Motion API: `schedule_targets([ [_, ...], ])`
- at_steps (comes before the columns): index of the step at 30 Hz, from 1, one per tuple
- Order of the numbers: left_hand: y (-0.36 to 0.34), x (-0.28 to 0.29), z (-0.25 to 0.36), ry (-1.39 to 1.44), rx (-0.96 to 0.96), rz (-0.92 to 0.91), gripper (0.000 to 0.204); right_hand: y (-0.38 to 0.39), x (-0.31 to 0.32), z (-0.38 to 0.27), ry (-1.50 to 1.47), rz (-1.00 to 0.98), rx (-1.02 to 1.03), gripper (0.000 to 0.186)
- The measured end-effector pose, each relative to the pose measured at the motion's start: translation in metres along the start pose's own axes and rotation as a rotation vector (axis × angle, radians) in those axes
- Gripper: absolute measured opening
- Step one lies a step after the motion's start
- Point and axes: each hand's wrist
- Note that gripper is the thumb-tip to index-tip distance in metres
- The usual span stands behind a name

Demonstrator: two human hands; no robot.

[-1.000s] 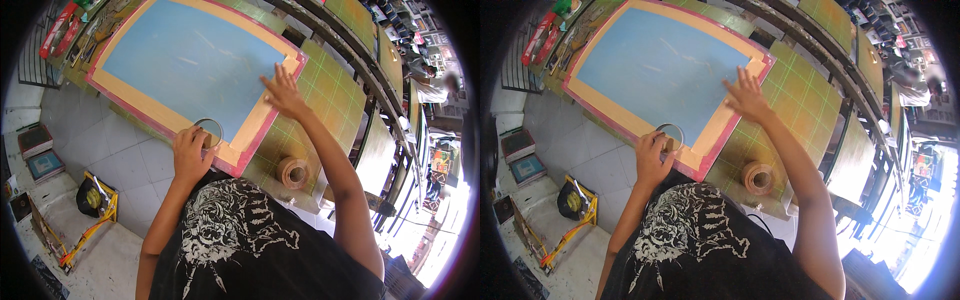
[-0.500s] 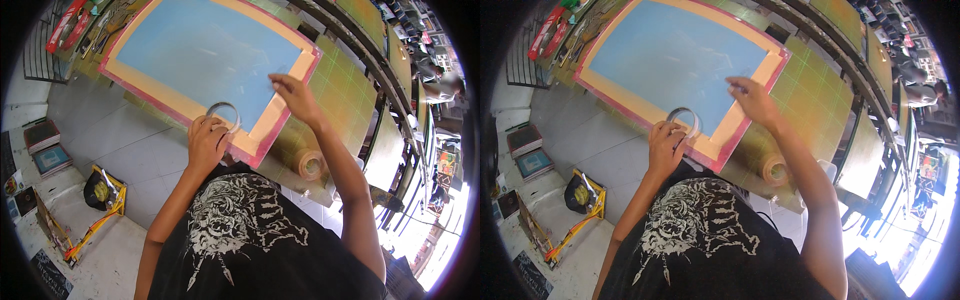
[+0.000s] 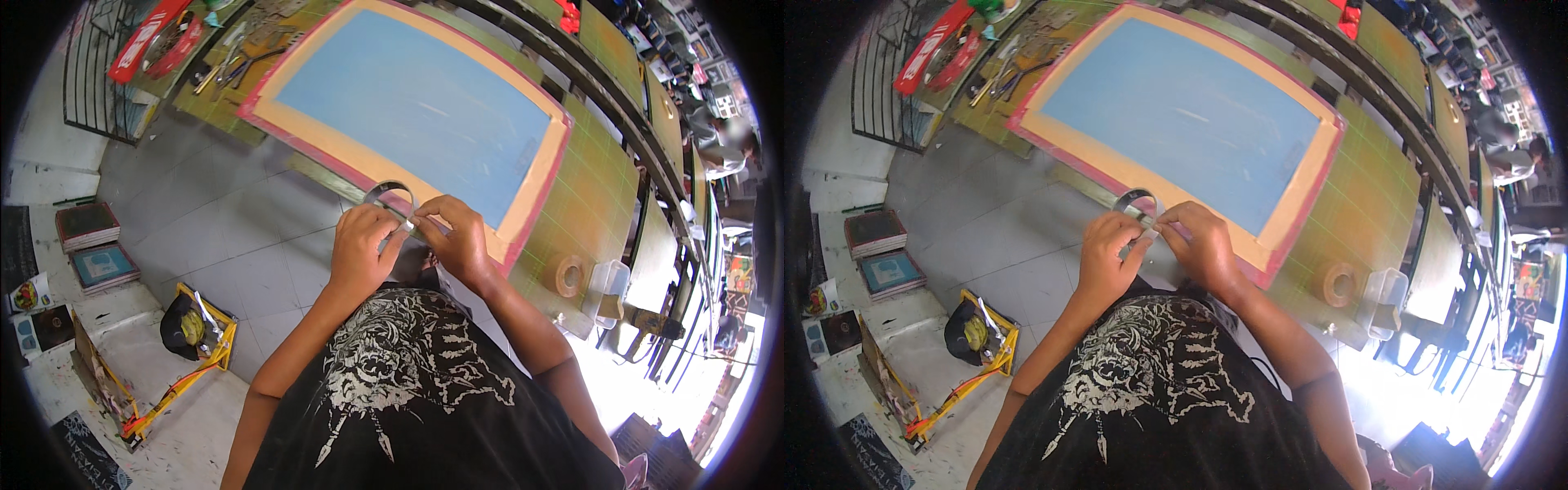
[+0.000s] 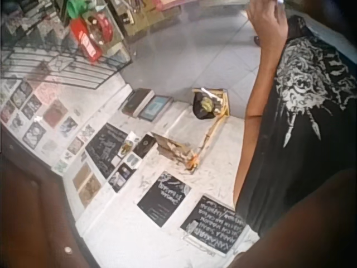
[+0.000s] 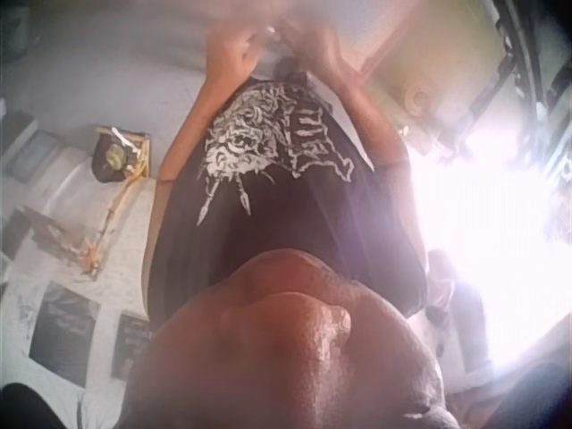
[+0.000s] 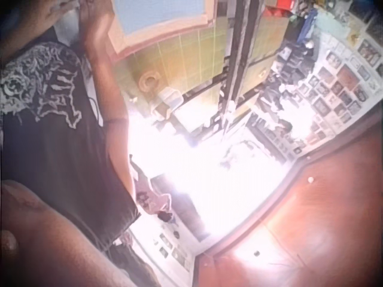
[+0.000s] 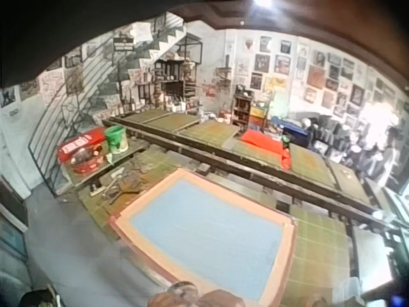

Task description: The person applies adhesive tape to the edges of a screen printing frame by hand, smoothing the tape onto the screen and frame and cutting it with a tool.

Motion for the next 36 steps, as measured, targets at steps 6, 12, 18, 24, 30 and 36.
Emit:
schedule_targets([
  [6,0.030,0.079,-0.055,0.011,0.116,-0.144,0.019,-0.032,-0.062,-0.045,-0.039,-0.137,-0.104,0.011],
  [12,0.014,0.115,-0.068,0.023,0.366,-0.085,0.025,-0.075,-0.085,-0.057,0.010,-0.184,-0.082,0.011],
  [18,-0.043,0.153,-0.057,-0.046,0.083,0.078,0.027,-0.125,-0.042,-0.119,0.037,-0.178,0.060,0.008],
  [24,-0.082,0.258,0.019,-0.238,-0.333,-0.012,0.034,-0.108,0.004,-0.217,0.263,0.114,0.411,0.011],
  [30,-0.109,0.245,0.078,-0.334,-0.124,0.426,0.024,-0.159,0.012,-0.195,-0.390,0.260,0.874,0.007],
  [36,-0.130,0.250,0.039,-0.378,-0.618,0.338,0.027,-0.186,0.023,-0.178,-0.455,0.263,0.938,0.008],
])
Point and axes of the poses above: each hand's wrist, its own y-axis away from the middle knuckle, its own x-axis out of the back of the hand, z = x × y
